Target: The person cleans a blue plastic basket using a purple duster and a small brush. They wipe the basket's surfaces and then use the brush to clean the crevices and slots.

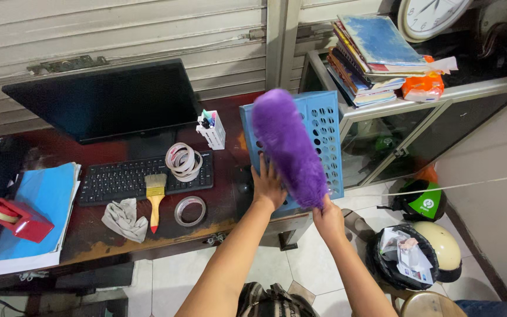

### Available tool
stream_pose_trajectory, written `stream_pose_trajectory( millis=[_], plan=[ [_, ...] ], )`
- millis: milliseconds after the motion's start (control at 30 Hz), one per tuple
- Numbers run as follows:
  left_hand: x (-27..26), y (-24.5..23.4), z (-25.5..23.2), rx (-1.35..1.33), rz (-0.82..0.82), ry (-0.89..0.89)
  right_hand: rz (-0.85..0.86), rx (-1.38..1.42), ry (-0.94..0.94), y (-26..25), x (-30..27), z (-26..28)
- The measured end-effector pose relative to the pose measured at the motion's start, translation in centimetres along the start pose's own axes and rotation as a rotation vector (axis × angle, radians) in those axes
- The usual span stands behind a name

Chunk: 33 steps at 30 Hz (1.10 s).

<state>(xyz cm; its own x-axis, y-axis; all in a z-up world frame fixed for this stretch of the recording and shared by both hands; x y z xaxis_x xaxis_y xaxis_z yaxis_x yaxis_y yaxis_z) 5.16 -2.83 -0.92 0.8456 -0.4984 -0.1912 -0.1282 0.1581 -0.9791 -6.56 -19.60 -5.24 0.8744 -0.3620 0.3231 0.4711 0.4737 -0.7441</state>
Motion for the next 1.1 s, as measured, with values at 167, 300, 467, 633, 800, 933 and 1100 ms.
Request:
stream_pose_trajectory(
  millis=[167,300,467,633,800,933,1100],
  plan=[
    [-0.1,-0.3,0.2,-0.118,-0.189,-0.017,-0.044,0.078,0.105,0.2,0.9,-1.3],
    [0.4,0.2,0.2,-0.093,-0.117,-0.020,-0.006,0.085,0.115,0.4,0.6,-1.1],
    [0.4,0.4,0.1,-0.065,-0.050,-0.007,0.034,-0.029,0.071,0.7,1.0,-1.0],
    [-0.3,-0.8,0.1,-0.072,-0.163,-0.031,-0.069,0.086,0.039,0.2,0.9,-0.4],
    [0.1,0.0,-0.1,-0.038,-0.059,-0.018,0.023,-0.048,-0.005,0.4,0.6,-0.4],
    [0.0,0.0,0.3,-0.113,-0.283,-0.017,-0.026,0.088,0.193,0.6,0.9,-2.0],
    [0.5,0.6,0.1,-0.049,0.009,0.021,-0.018,-0.094,-0.175,0.3,-0.2,0.1]
  ],
)
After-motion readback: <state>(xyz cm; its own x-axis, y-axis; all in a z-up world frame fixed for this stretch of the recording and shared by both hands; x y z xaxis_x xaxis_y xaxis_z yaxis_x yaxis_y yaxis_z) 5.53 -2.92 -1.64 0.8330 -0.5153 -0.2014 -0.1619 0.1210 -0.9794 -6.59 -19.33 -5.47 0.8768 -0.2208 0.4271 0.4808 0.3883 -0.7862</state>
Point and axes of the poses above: each hand's wrist, its own x-axis towards the middle knuckle, its own y-axis out of the palm, z = x × y, the point moved 6 cm from there along x, towards the middle knuckle, and after that the axes turned 9 degrees about -x, right-handed, at the moved point
